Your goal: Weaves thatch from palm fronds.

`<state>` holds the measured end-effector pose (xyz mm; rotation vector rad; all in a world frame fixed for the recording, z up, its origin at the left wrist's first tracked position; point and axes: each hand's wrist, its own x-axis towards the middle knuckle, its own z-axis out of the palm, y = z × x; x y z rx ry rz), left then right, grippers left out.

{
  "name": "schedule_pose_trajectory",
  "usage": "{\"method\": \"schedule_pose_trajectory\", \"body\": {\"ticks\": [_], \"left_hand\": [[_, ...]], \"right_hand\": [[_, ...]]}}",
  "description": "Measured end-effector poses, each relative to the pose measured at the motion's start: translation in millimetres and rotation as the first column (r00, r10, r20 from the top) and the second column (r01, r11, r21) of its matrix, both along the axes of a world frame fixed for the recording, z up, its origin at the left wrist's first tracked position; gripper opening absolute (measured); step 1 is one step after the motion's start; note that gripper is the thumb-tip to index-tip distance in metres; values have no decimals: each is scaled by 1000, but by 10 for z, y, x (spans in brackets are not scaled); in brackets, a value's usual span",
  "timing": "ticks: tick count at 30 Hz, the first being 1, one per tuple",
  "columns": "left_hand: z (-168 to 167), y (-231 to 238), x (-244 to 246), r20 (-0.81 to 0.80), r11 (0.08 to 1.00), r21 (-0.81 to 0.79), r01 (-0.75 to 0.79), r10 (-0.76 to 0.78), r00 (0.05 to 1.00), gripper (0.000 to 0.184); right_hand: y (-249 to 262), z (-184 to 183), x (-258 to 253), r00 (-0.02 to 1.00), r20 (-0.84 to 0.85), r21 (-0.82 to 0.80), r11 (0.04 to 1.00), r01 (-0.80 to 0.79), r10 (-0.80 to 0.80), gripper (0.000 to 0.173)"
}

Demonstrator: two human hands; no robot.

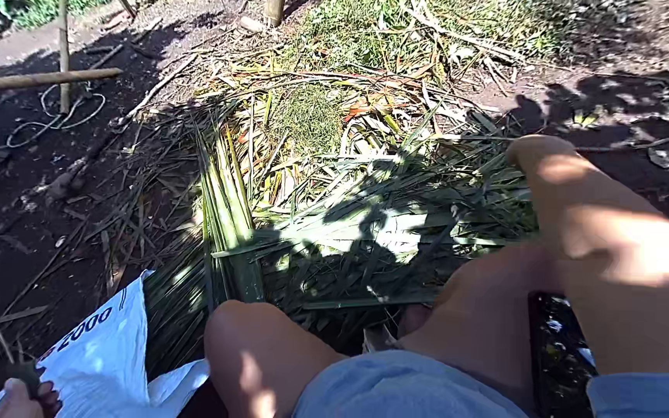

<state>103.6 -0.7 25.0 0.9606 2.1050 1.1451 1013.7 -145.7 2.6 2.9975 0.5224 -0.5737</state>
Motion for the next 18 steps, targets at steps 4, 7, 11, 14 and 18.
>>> {"method": "schedule_pose_trajectory", "body": {"ticks": [4,7,11,14,18], "left_hand": [[259,-8,1464,46,986,19,168,-168,985,40],[253,-9,2158,104,948,9,318,-317,943,29],[171,-101,2800,131,885,-17,465,-459,879,38],[116,-234,3100,57,804,43,593,-594,802,36],[100,-403,3392,57,700,125,703,-712,699,34]], "right_hand": [[233,19,-363,989,125,69,993,-93,83,30],[593,281,-776,959,134,208,939,-274,250,33],[980,592,-1523,861,-131,635,708,-308,492,41],[953,738,-2265,688,-211,825,504,-255,695,36],[900,545,-2982,414,-202,917,320,-238,888,29]]}}
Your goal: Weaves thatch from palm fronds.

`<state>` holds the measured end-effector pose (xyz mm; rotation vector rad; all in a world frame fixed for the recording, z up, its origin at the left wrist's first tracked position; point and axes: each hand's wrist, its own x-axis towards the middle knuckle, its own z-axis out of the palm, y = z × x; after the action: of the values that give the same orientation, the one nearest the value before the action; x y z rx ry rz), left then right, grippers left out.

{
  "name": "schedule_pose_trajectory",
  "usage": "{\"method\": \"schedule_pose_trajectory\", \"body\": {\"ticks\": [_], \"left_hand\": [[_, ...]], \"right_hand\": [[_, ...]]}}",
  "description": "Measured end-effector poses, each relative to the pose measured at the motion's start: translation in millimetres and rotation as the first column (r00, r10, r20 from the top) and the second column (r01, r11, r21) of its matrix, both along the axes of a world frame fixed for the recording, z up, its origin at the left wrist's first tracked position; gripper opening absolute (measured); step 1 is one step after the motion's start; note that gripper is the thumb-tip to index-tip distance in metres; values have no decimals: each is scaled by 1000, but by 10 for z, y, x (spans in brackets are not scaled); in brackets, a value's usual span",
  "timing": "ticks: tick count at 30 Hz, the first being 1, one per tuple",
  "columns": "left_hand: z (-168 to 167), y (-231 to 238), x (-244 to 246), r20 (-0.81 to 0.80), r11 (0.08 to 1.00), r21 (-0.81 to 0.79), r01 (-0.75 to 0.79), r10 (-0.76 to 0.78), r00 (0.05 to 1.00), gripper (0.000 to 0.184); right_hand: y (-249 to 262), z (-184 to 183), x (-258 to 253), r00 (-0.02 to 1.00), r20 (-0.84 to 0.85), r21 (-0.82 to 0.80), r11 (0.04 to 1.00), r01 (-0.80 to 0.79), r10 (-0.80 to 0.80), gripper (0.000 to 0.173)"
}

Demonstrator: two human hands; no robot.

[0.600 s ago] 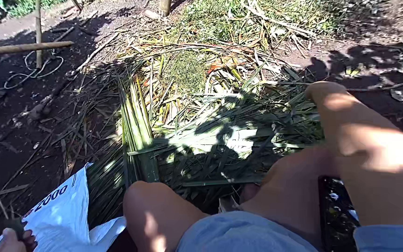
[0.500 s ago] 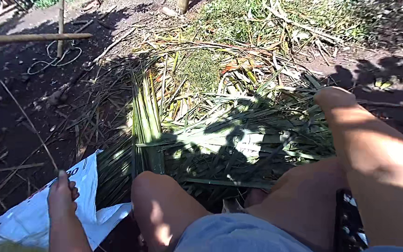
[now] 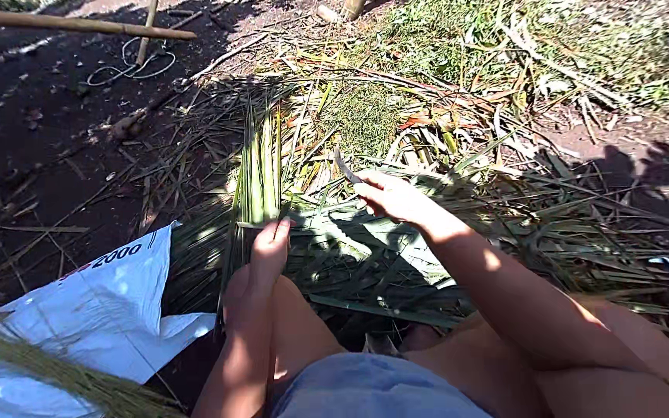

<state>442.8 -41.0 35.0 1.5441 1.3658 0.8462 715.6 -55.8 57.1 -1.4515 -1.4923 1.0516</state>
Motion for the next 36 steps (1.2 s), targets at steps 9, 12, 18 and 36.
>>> {"method": "schedule_pose_trajectory", "body": {"ticks": [9,12,18,36], "left_hand": [[90,-239,93,-110,992,-1,128,-127,986,30],[24,-273,55,-263,974,160,161,-115,958,34],[58,-306,-100,-343,959,121,258,-203,917,35],[-43,-272,-1174,-368,936,62,348,-302,879,39]], "right_hand": [[-115,-77,-574,966,-14,-145,955,-258,259,36],[-99,-110,-544,990,6,-115,984,-138,140,38],[-17,-70,-349,947,-322,-148,988,-49,-1,41],[217,324,693,703,-522,-246,874,419,-483,40]]}}
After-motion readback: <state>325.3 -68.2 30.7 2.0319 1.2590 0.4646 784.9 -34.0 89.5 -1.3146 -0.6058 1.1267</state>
